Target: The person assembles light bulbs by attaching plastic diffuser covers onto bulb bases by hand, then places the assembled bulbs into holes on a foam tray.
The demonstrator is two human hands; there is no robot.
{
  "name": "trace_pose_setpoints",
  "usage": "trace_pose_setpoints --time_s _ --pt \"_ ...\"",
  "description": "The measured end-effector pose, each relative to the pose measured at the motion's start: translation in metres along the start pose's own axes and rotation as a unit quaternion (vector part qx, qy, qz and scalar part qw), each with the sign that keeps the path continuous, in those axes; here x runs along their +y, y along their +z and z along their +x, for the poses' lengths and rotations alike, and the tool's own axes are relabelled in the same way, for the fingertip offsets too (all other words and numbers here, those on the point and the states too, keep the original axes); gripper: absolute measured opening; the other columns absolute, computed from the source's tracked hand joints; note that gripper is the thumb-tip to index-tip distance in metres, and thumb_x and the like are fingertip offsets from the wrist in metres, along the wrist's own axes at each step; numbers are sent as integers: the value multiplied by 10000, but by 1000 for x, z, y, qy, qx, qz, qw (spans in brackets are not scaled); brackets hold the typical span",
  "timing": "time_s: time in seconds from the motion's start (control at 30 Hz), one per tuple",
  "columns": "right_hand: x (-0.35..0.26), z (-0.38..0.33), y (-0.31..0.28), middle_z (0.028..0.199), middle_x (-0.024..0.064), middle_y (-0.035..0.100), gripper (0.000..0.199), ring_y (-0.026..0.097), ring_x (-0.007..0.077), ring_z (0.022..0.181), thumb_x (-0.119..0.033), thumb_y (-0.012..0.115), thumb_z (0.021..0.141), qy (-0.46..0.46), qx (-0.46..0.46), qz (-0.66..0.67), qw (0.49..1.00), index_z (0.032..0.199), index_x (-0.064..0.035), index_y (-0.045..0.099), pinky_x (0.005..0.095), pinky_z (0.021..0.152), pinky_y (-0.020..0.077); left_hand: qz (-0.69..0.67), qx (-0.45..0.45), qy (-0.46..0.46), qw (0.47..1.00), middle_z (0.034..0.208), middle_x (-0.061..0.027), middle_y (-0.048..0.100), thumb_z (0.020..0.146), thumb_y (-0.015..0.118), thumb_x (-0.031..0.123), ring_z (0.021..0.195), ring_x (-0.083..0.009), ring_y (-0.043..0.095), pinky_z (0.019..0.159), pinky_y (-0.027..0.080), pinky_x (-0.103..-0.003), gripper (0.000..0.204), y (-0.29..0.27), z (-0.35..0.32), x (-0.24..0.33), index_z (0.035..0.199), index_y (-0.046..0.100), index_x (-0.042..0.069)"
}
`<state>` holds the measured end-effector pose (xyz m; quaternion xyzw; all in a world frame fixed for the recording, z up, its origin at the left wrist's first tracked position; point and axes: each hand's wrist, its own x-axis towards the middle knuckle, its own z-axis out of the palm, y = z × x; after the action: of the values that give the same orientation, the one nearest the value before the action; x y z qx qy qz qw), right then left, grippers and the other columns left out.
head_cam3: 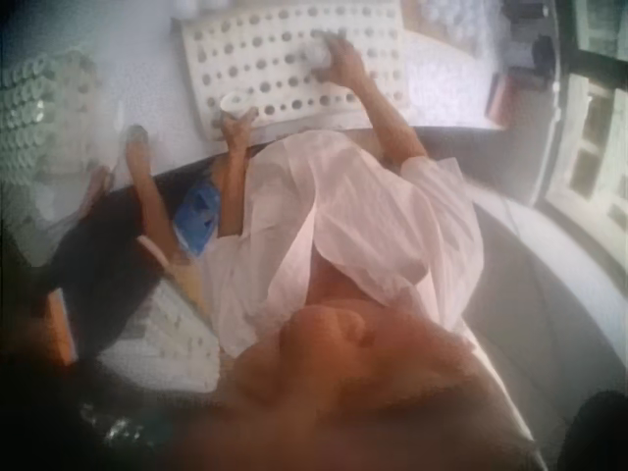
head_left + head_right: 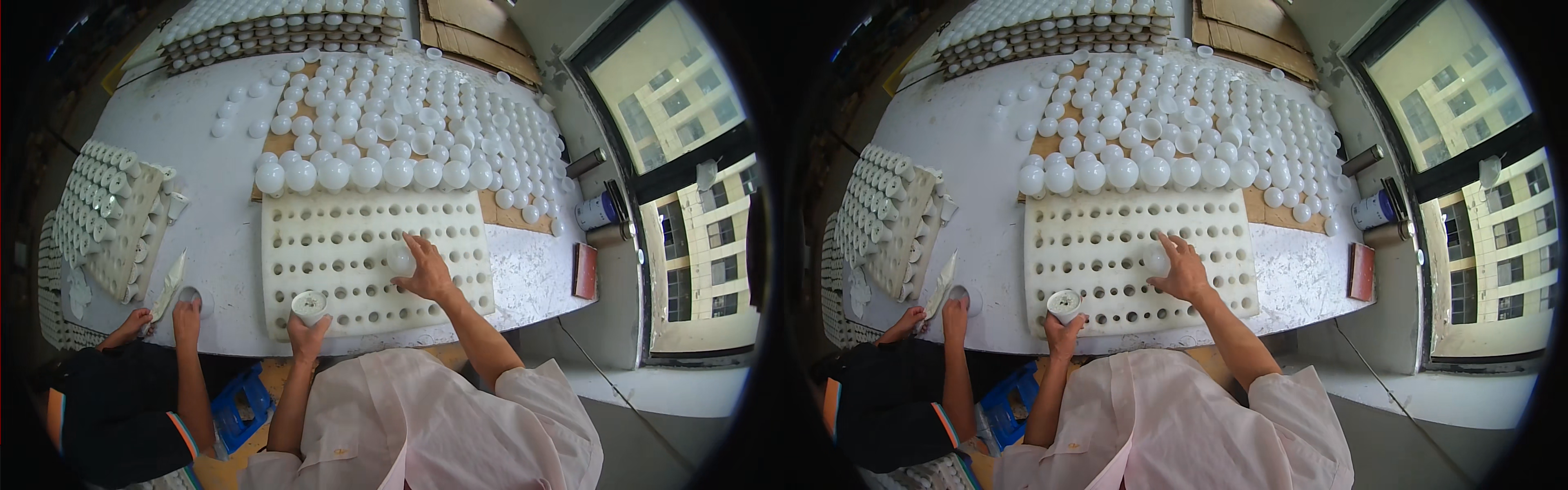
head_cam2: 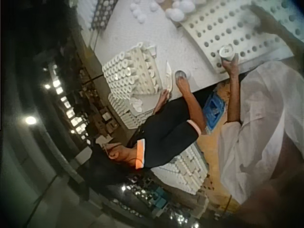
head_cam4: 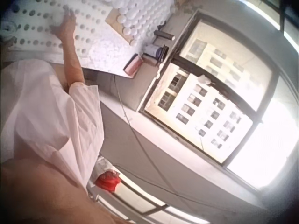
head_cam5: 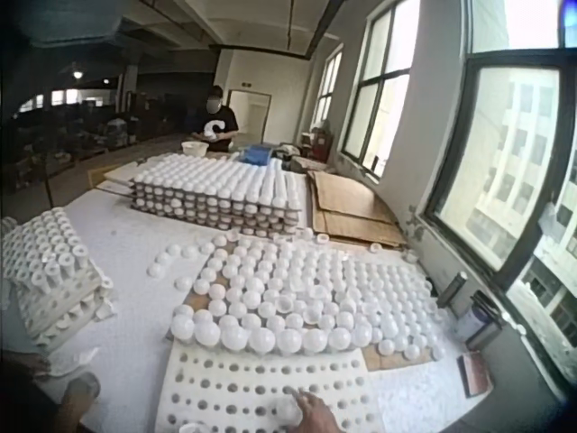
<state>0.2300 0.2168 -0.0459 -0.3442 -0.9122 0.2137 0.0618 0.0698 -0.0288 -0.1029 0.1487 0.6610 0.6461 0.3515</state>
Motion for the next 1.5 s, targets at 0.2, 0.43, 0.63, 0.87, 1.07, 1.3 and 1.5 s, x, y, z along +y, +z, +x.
trace_pose_setpoints --time_s 0.2,0.43,0.63,0.87,1.07,1.3,1.5 --pt "3 -2 17 1222 186 503 759 501 394 1112 -189 772 666 -5 -11 123 992 1311 -65 391 438 916 454 -18 -27 16 999 1008 -92 637 703 681 10 894 -168 609 829 480 -294 406 22 -2 38 1089 576 -58" --pt "-2 -4 1 1118 174 559 658 562 364 1030 -125 749 647 -189 -99 236 948 1237 -47 470 412 886 470 179 -151 237 943 1152 -146 621 682 768 82 1052 -244 623 873 505 -333 558 81 21 47 1200 561 54" --pt "14 -16 9 1077 153 577 664 583 347 1004 -174 786 653 -128 -123 297 938 1241 -88 490 414 877 469 268 -126 238 925 904 -129 670 655 806 140 855 -281 674 711 533 -360 436 94 31 44 1011 566 61" --pt "12 -16 7 1115 137 598 672 601 329 996 -282 781 672 -59 -87 285 953 1251 -113 484 409 858 485 270 -95 254 924 868 -141 677 628 821 143 827 -271 686 695 541 -359 474 95 50 30 1009 555 48" --pt "29 -17 13 1136 179 584 714 591 325 1043 -288 789 666 -25 -110 374 921 1264 -68 467 389 901 465 209 -201 114 950 907 -91 672 617 806 113 842 -165 650 750 520 -319 454 91 45 35 992 563 34" --pt "36 -18 5 1186 142 564 741 592 245 1015 -200 780 682 45 -54 374 925 1312 -70 413 343 871 474 214 -116 103 964 922 -107 660 652 785 123 854 -194 652 761 511 -336 438 116 44 34 1018 564 26" --pt "44 -33 -13 1186 111 562 780 586 196 1019 -110 759 690 152 -29 559 815 1343 -97 331 335 824 498 223 -59 132 964 891 -112 678 637 798 106 823 -167 657 753 521 -312 399 104 39 63 965 584 28"
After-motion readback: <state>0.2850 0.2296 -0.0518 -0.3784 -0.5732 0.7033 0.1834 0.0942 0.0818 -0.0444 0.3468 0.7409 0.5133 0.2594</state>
